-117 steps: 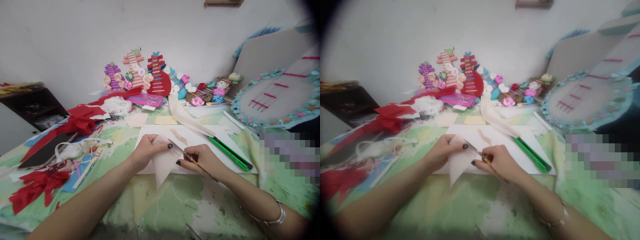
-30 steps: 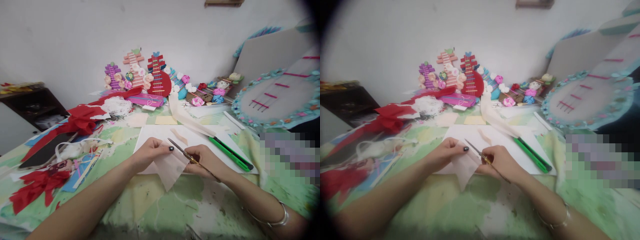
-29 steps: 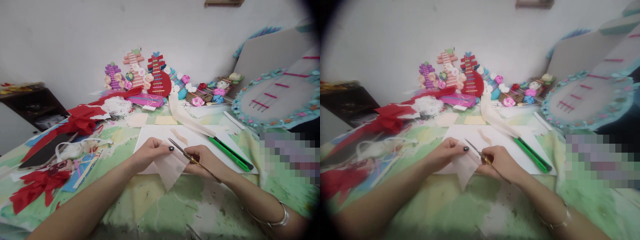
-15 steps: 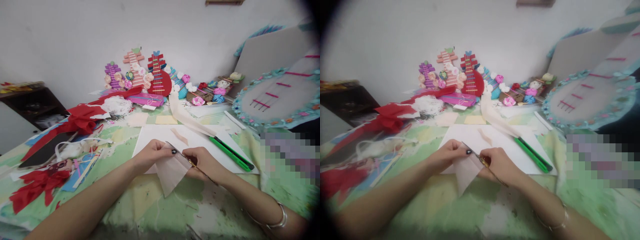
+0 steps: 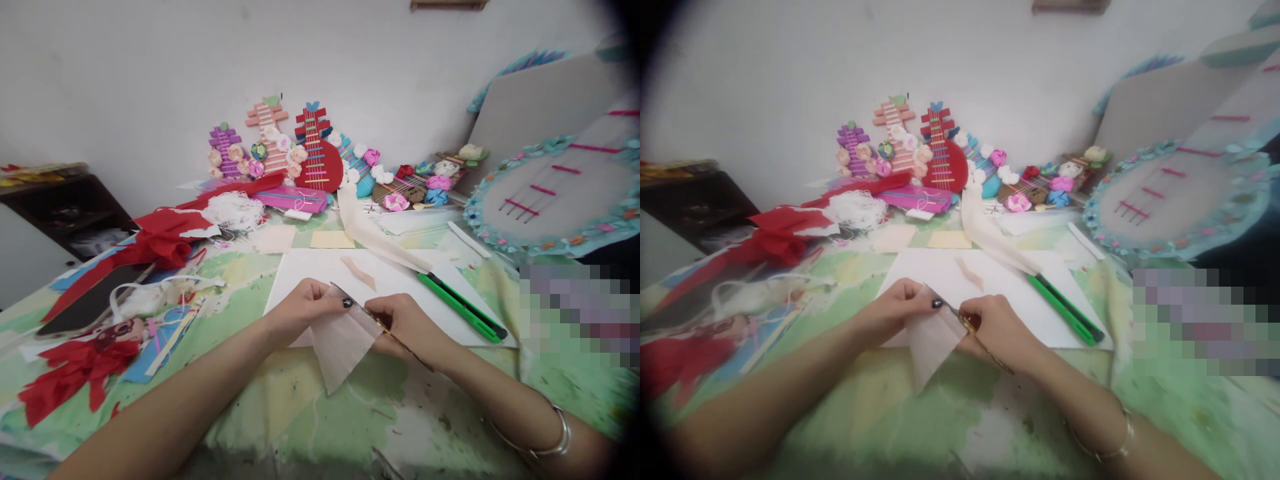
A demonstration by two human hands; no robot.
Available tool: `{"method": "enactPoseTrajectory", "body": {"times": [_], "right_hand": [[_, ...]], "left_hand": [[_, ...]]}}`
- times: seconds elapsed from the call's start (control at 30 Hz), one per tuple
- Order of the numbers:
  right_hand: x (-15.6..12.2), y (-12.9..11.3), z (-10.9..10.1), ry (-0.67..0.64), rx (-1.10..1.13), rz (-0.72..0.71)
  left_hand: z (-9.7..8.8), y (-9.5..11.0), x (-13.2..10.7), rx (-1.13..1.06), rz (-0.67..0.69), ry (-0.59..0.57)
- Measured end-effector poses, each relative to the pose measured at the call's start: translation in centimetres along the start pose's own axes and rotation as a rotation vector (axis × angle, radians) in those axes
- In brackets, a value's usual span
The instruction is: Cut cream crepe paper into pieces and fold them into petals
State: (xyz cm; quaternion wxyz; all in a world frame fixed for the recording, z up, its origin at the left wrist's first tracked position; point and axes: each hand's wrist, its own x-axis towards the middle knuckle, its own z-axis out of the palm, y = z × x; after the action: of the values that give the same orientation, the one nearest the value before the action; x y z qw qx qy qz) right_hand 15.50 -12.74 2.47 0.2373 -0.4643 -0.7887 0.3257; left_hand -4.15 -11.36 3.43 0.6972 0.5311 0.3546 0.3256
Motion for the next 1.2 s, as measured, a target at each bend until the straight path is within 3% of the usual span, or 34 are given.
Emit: {"method": "enactPoseTrajectory", "body": {"times": [0.4, 0.6, 0.83, 0.97, 1.07, 1.13, 1.2], "right_hand": [[0.2, -0.4, -0.2, 0.077, 0.006, 0.041], [0.8, 0.7, -1.7, 0.23, -0.002, 0.17], [1.4, 2.5, -3.1, 0.487, -0.012, 0.166], [1.7, 3.4, -3.1, 0.567, 0.027, 0.148], [1.9, 3.8, -3.1, 0.596, 0.032, 0.137], [2.0, 3.8, -3.1, 0.606, 0.056, 0.142], [2.0, 3.8, -3.1, 0.629, 0.094, 0.131]], "left_hand": [[-0.4, 0.0, 0.1, -0.004, 0.012, -0.017], [-0.8, 0.3, 0.4, -0.054, 0.043, 0.154], [-0.9, 0.4, 0.7, -0.03, 0.071, 0.251], [-2.7, -0.7, 2.2, -0.114, 0.087, 0.497], [-3.9, -1.1, 3.3, -0.146, 0.161, 0.607], [-4.2, -0.8, 3.5, -0.171, 0.22, 0.61], [-4.3, -0.2, 3.3, -0.23, 0.287, 0.516]]}}
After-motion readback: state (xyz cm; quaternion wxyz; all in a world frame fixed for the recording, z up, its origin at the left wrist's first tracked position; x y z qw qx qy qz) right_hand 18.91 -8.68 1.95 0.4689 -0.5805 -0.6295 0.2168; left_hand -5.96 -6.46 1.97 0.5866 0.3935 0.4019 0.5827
